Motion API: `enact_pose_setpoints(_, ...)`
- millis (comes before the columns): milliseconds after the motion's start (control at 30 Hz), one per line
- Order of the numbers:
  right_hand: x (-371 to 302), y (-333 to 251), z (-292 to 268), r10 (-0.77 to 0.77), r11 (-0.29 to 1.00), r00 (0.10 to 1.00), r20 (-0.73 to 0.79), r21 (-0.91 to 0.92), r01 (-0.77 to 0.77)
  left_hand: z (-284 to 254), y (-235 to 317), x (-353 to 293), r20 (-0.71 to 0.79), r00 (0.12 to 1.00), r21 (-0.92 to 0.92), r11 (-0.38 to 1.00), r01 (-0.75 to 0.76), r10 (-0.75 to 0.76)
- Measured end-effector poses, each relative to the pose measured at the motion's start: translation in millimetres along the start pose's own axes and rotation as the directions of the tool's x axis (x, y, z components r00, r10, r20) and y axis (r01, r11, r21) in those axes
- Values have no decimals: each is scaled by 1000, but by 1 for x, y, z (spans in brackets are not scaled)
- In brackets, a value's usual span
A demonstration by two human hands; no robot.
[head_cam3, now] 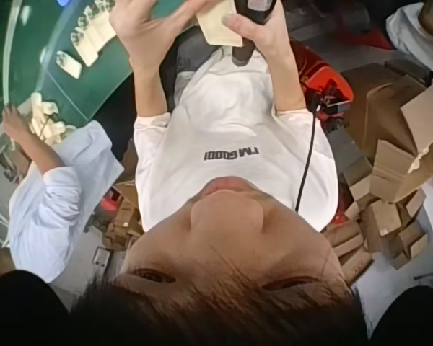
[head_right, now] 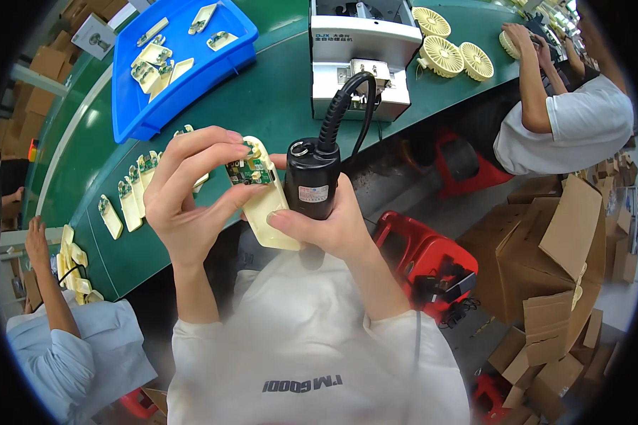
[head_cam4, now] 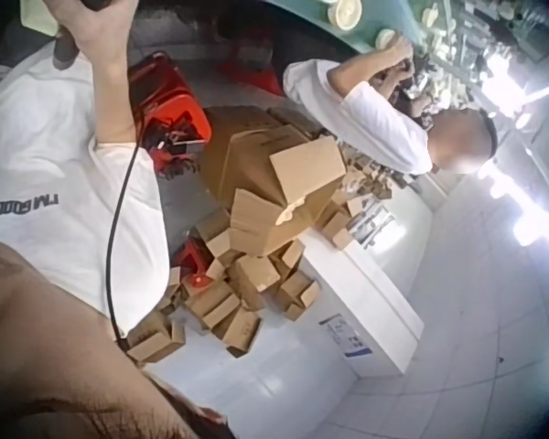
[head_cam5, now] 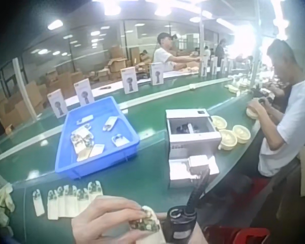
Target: Assembling electronic circuit boards into plastic housings using a handheld electric tool.
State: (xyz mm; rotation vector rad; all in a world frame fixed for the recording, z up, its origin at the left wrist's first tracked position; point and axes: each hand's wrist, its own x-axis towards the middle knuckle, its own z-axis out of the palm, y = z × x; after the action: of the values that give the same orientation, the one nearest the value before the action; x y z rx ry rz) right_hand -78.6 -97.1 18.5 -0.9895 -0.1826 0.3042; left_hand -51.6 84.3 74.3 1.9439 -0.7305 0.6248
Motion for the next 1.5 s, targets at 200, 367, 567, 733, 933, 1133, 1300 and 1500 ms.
enact_pose_setpoints(200, -1, -7, 11, -70, 994, 997, -36, 85, 73, 5, 1, -3, 12, 959, -456, 852, 256, -282)
enact_pose_setpoints(367, 2, -3, 13, -24, 998, 1000, -18, -56, 23, 7, -9, -10, 24, 932, -536, 782, 318, -362)
enact_pose_setpoints(567, 2, -3, 15, -12, 996, 1000, 2, 86, 12, 6, -10, -10, -40, 961, -484, 847, 221, -274)
enact_pose_setpoints(733, 1, -2, 16, -21, 998, 1000, -5, 61, 21, 5, -12, -10, -62, 969, -493, 851, 179, -239)
enact_pose_setpoints(933, 0, -9, 21, 6, 997, 999, -37, 79, -3, 4, -15, -12, -10, 968, -492, 844, 213, -251)
enact_pose_setpoints(1133, 1, -14, 22, -41, 998, 993, -113, 38, 45, 1, -5, -13, 84, 964, -329, 906, 266, -252)
enact_pose_setpoints(1300, -1, -16, 24, -44, 999, 995, -94, -36, 41, 2, -3, -15, 63, 947, -237, 917, 321, -316)
enact_pose_setpoints(1500, -1, -11, 28, -121, 983, 983, -135, -154, 100, 9, -6, -15, 45, 959, -435, 859, 270, -279)
